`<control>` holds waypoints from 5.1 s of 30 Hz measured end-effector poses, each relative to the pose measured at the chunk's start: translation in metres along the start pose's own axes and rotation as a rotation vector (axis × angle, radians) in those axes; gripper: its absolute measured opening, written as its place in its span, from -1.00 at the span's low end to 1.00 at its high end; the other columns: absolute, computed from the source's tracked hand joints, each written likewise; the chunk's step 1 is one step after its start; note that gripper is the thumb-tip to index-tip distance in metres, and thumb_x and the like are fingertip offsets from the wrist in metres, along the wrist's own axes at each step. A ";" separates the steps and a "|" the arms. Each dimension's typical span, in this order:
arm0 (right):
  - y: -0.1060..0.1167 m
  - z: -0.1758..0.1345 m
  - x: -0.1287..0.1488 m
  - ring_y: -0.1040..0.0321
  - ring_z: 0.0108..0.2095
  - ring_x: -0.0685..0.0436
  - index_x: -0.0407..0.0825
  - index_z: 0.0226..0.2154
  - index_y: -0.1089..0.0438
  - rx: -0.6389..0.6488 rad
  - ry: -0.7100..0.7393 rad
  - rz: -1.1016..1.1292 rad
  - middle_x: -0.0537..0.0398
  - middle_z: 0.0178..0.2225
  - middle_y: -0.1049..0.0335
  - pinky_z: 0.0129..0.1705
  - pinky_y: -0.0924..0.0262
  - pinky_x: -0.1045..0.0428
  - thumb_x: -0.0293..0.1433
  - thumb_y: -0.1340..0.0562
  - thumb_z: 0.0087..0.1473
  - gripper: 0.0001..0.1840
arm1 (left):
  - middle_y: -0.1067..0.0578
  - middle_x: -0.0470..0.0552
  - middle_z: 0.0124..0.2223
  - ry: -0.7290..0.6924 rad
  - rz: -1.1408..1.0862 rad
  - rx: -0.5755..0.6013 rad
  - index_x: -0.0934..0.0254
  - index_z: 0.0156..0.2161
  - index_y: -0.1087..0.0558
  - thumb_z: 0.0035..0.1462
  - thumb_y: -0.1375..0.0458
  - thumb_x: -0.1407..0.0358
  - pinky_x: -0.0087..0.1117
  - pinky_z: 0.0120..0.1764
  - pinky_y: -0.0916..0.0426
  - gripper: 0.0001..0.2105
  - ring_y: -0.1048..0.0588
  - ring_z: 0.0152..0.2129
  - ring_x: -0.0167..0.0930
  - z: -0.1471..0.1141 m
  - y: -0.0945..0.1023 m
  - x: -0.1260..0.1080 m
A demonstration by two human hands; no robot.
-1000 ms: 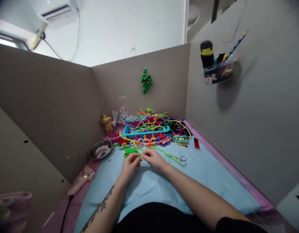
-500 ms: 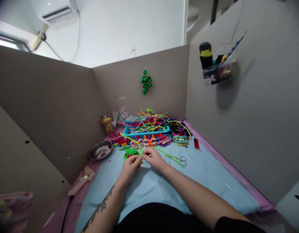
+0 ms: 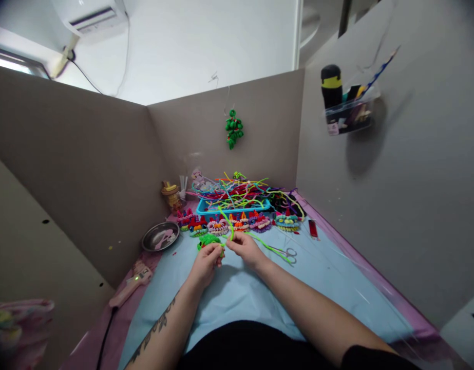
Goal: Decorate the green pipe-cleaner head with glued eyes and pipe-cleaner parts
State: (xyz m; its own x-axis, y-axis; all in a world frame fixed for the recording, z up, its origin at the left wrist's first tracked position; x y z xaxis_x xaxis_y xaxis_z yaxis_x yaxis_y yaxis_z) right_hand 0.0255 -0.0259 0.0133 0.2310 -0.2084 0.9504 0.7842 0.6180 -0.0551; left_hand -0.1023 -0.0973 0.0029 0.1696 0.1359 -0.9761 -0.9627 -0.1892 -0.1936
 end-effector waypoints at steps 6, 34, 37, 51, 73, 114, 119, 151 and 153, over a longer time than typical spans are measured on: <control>-0.006 -0.006 0.007 -0.21 -0.41 -0.05 -0.05 -0.53 -0.36 -0.039 0.267 -0.234 0.10 -0.47 -0.27 -0.33 -0.12 0.04 -0.19 -0.24 -0.03 -0.73 | -0.32 -0.15 -0.57 0.124 -0.294 -0.059 0.36 -0.44 -0.36 -0.21 -0.32 0.16 -0.62 -0.64 -0.08 -0.67 -0.19 -0.69 -0.65 -0.002 -0.002 -0.005; 0.005 -0.001 0.006 -0.33 -0.31 -0.09 -0.03 -0.34 -0.46 0.038 0.217 -0.328 0.03 -0.36 -0.42 -0.29 -0.19 0.02 -0.27 -0.21 0.01 -0.80 | -0.34 -0.13 -0.56 -0.054 0.182 0.033 0.32 -0.48 -0.32 -0.01 -0.14 0.08 -0.52 -0.65 -0.18 -0.71 -0.23 -0.73 -0.57 0.001 0.003 0.004; 0.001 -0.004 0.010 -0.33 -0.32 -0.10 -0.02 -0.33 -0.49 0.029 0.278 -0.387 0.01 -0.36 -0.42 -0.31 -0.19 0.03 -0.30 -0.21 0.02 -0.81 | -0.35 -0.13 -0.56 -0.070 0.191 -0.010 0.31 -0.49 -0.30 -0.01 -0.14 0.09 -0.51 -0.65 -0.17 -0.71 -0.24 -0.73 -0.57 0.004 0.005 0.006; -0.010 -0.001 -0.016 -0.20 -0.55 -0.03 -0.07 -0.67 -0.33 -0.175 -0.036 -0.275 0.17 -0.64 -0.27 -0.47 -0.09 0.06 -0.23 -0.27 -0.16 -0.73 | -0.44 0.01 -0.44 -0.485 0.782 -0.125 0.23 -0.45 -0.45 0.09 -0.05 0.34 -0.40 -0.32 -0.20 -0.84 -0.37 -0.45 -0.36 -0.007 0.002 0.004; -0.008 0.004 -0.023 0.02 -0.58 0.02 0.00 -0.66 -0.03 -0.232 -0.027 -0.376 0.26 -0.67 0.01 -0.54 0.11 0.10 -0.25 -0.07 -0.07 -0.72 | -0.40 -0.07 -0.54 -0.263 0.709 -0.080 0.33 -0.49 -0.40 0.07 -0.03 0.28 -0.48 -0.46 -0.20 -0.80 -0.33 -0.57 -0.47 0.000 0.002 0.010; -0.002 -0.009 0.013 -0.18 -0.44 0.00 -0.07 -0.58 -0.30 0.145 0.237 -0.649 0.16 -0.51 -0.20 -0.38 -0.03 0.09 -0.53 -0.12 -0.05 -0.85 | -0.29 0.09 0.10 -0.720 1.331 -0.406 0.21 -0.39 -0.48 0.12 -0.06 0.36 0.18 0.09 0.23 -0.84 0.05 0.19 -0.05 -0.025 -0.009 -0.017; 0.004 -0.002 0.008 -0.18 -0.47 -0.01 -0.07 -0.60 -0.31 0.057 0.158 -0.577 0.16 -0.54 -0.23 -0.41 -0.04 0.08 -0.48 -0.14 -0.07 -0.87 | -0.47 0.04 -0.33 -0.717 1.278 -0.187 0.23 -0.35 -0.46 0.14 -0.03 0.38 -0.07 0.00 -0.11 -0.84 -0.35 -0.16 -0.24 -0.019 -0.007 -0.011; -0.008 -0.004 -0.001 -0.16 -0.45 -0.04 -0.04 -0.59 -0.26 -0.205 0.148 -0.343 0.16 -0.54 -0.22 -0.38 -0.07 0.06 -0.34 -0.16 -0.06 -0.84 | -0.53 0.06 -0.35 -0.299 0.500 -0.134 0.34 -0.25 -0.49 0.07 -0.08 0.25 -0.42 -0.37 -0.33 -0.77 -0.47 -0.43 -0.39 -0.007 -0.002 0.007; -0.007 -0.004 0.000 -0.16 -0.45 -0.05 -0.04 -0.59 -0.26 -0.205 0.144 -0.362 0.16 -0.54 -0.22 -0.38 -0.07 0.06 -0.34 -0.15 -0.06 -0.84 | -0.52 0.07 -0.36 -0.347 0.543 -0.166 0.32 -0.29 -0.52 0.07 -0.09 0.23 -0.41 -0.36 -0.33 -0.77 -0.46 -0.41 -0.37 -0.008 -0.002 0.003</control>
State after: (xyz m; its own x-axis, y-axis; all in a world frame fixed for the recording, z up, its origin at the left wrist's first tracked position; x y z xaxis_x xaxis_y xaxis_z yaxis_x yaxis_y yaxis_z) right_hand 0.0223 -0.0335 0.0127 -0.0133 -0.4968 0.8678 0.9241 0.3253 0.2004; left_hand -0.0979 -0.1045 -0.0006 -0.4352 0.2786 -0.8562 -0.8420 -0.4627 0.2774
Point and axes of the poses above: each hand's wrist, its own z-axis towards the middle knuckle, its own y-axis out of the back of the hand, x = y × z, the point moved 1 cm from there along z, towards the middle knuckle
